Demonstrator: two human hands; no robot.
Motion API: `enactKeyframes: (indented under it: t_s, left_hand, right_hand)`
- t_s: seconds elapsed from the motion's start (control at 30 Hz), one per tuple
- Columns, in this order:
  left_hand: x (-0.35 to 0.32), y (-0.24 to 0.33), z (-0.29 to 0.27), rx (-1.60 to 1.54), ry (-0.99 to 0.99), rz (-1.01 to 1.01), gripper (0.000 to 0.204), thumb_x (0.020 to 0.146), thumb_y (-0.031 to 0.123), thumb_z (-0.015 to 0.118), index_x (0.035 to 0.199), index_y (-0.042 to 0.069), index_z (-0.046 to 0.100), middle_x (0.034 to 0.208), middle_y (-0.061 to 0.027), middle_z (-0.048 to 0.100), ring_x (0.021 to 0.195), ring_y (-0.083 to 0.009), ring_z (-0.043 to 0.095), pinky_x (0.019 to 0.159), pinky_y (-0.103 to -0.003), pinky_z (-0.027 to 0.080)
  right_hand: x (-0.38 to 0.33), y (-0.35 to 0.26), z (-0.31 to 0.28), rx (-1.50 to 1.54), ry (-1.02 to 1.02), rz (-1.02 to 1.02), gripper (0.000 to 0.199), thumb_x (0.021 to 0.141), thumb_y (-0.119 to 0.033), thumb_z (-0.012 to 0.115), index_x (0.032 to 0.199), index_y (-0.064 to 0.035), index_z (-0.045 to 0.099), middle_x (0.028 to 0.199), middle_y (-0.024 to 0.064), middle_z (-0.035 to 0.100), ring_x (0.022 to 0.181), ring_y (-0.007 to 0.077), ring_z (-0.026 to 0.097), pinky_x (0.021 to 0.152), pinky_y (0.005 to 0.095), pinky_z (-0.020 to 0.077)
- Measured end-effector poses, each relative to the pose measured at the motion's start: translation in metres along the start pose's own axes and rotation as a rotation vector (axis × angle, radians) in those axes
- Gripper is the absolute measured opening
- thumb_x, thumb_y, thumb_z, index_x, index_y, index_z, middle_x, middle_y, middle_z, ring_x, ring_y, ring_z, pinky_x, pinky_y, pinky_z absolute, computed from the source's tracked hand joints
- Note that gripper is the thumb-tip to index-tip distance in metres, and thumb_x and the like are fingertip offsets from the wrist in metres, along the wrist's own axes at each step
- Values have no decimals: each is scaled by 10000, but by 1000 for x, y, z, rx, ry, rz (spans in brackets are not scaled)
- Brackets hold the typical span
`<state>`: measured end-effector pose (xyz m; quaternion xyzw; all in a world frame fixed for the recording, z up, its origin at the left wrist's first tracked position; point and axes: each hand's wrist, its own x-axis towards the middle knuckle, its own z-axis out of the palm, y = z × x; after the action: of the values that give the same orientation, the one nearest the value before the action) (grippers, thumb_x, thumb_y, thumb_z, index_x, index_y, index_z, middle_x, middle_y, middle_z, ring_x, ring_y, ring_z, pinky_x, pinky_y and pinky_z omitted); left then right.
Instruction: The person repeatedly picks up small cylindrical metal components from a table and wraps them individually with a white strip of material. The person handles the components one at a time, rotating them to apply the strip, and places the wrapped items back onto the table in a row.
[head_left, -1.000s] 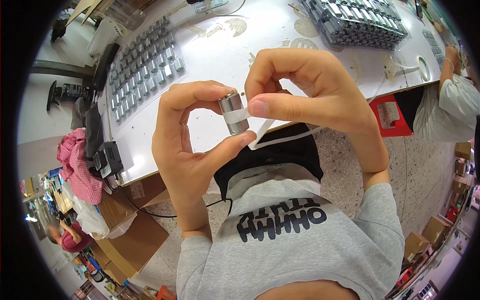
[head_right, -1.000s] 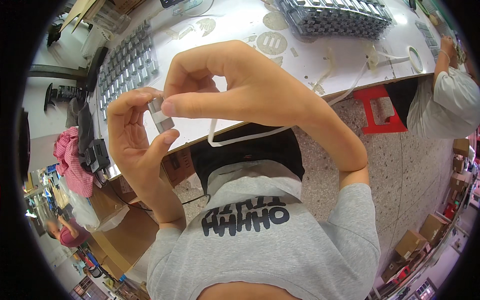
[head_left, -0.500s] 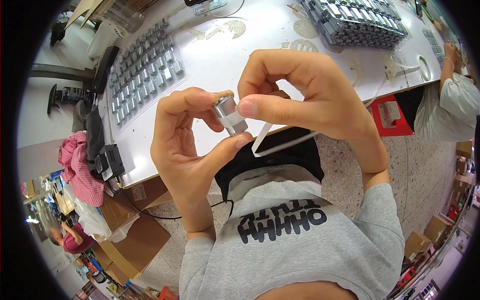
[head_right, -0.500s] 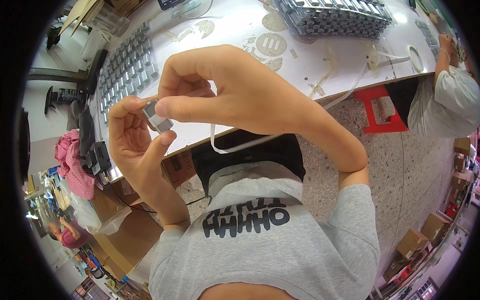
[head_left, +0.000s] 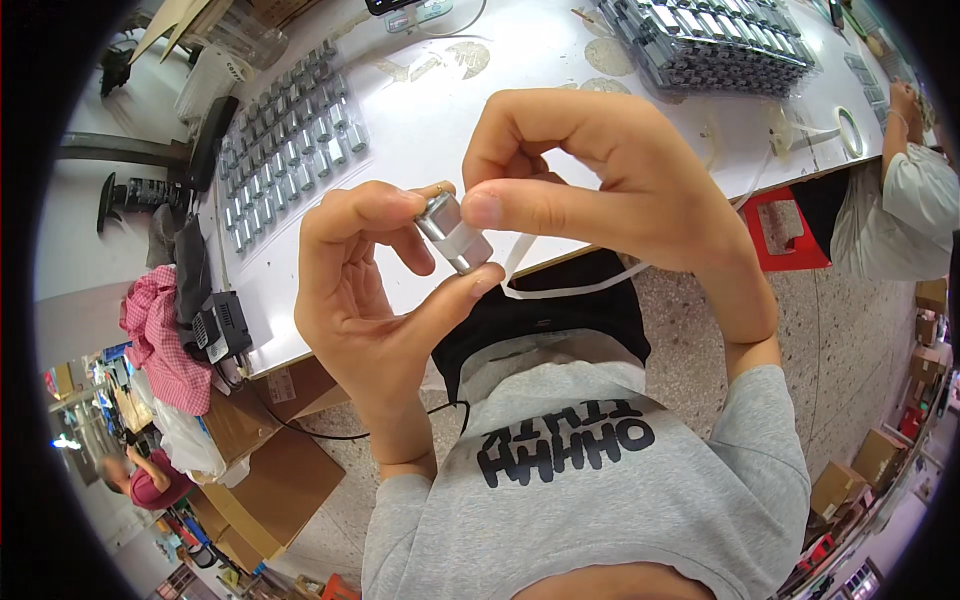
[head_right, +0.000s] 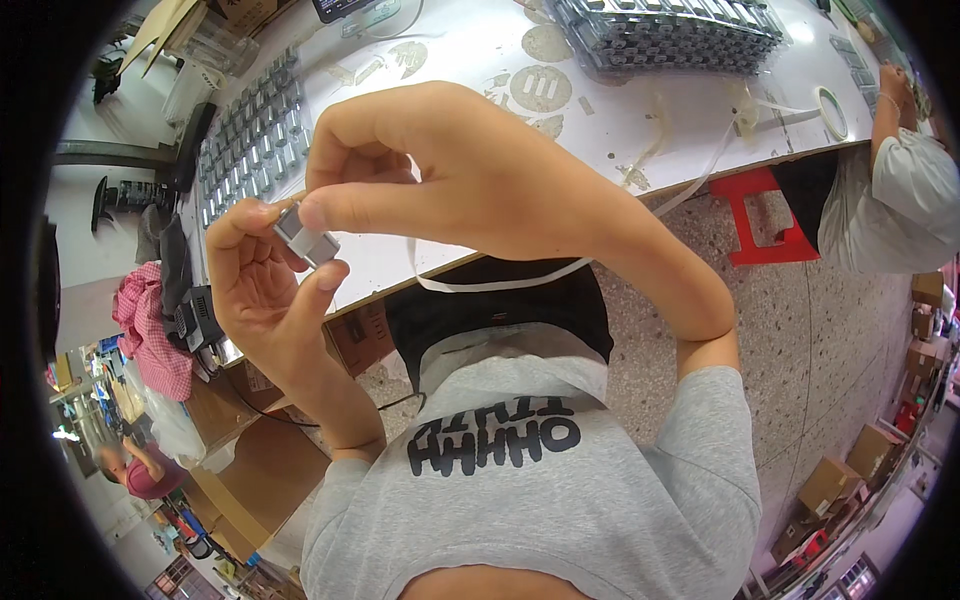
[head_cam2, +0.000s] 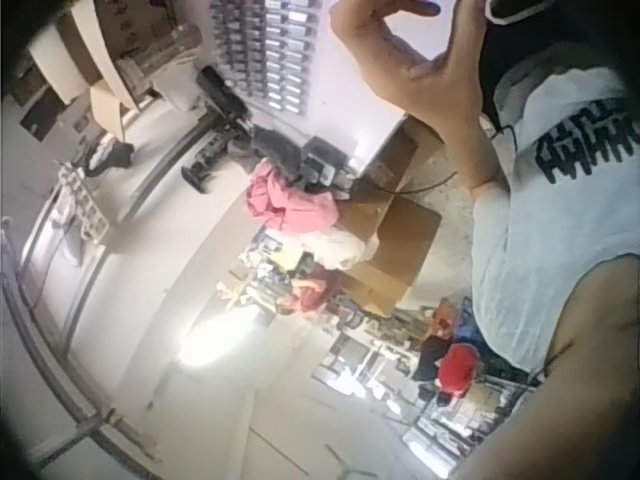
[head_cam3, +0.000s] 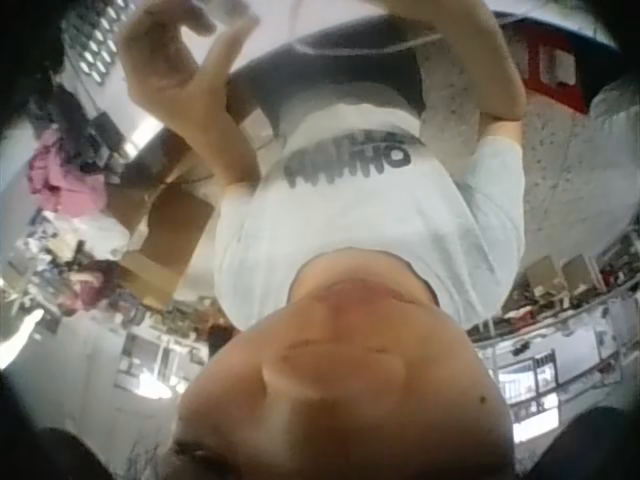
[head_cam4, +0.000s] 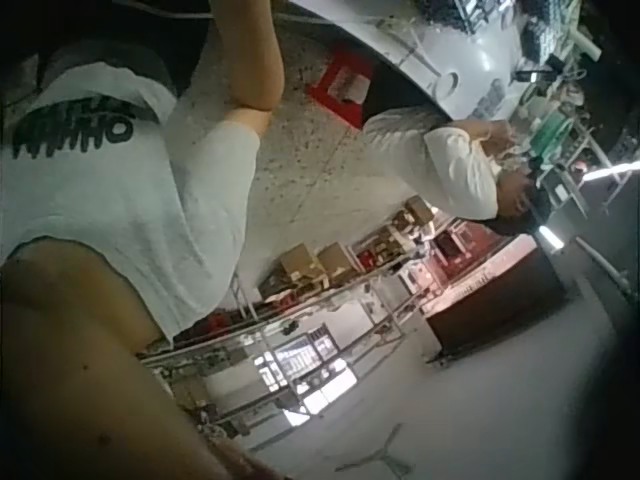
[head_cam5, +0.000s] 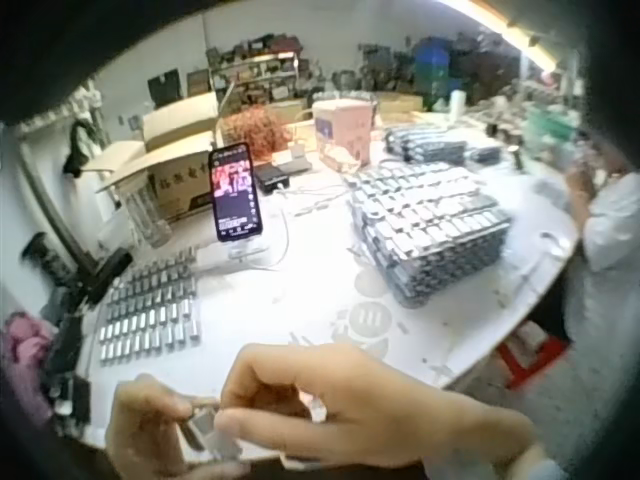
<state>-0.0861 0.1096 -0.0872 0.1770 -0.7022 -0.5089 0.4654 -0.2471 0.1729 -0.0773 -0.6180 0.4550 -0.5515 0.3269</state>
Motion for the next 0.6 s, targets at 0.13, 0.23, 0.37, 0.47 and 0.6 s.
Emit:
enactKeyframes:
  t_s: [0.13, 0.23, 0.37, 0.47, 0.6]
  left_hand:
    - [-1, -7, 5, -168, 20, 29, 525, 521, -2, 774, 956, 37, 483, 866, -70, 561, 743, -112, 500, 657, -212, 392]
    - [-5, -19, 10, -364, 13, 38, 560, 514, 25, 791, 965, 49, 462, 903, -97, 564, 806, -140, 503, 711, -236, 394]
    - [-8, -30, 6, -147, -63, 129, 599, 491, 365, 813, 896, 125, 443, 1125, -185, 503, 1045, -233, 410, 850, -328, 307]
    - [-3, -34, 14, -300, -100, 168, 584, 508, 385, 801, 923, 130, 479, 1226, -195, 426, 1103, -258, 383, 862, -365, 278]
    - [-1, -26, 6, 33, -127, 207, 531, 538, 268, 789, 979, 116, 534, 1121, -116, 514, 1005, -231, 440, 830, -337, 309]
  right_hand:
    - [-1, 6, 4, 153, -35, 71, 147, 821, -142, 578, 792, -3, 543, 687, -29, 507, 600, 37, 438, 522, 179, 350]
    - [-5, 5, 7, 289, -116, 216, 232, 844, -229, 548, 780, -5, 561, 634, -16, 492, 576, 55, 429, 516, 201, 351]
    - [-6, -6, 6, 441, -225, 281, 256, 875, -241, 496, 795, -12, 576, 596, -17, 479, 560, 50, 421, 505, 196, 338]
    - [-8, -4, 5, 549, -216, 280, 202, 860, -202, 524, 807, -14, 576, 609, -27, 487, 564, 42, 423, 507, 190, 338]
    - [-11, -2, 7, 536, -61, 235, 142, 814, -118, 568, 879, 8, 570, 713, 11, 553, 679, 47, 495, 597, 182, 389]
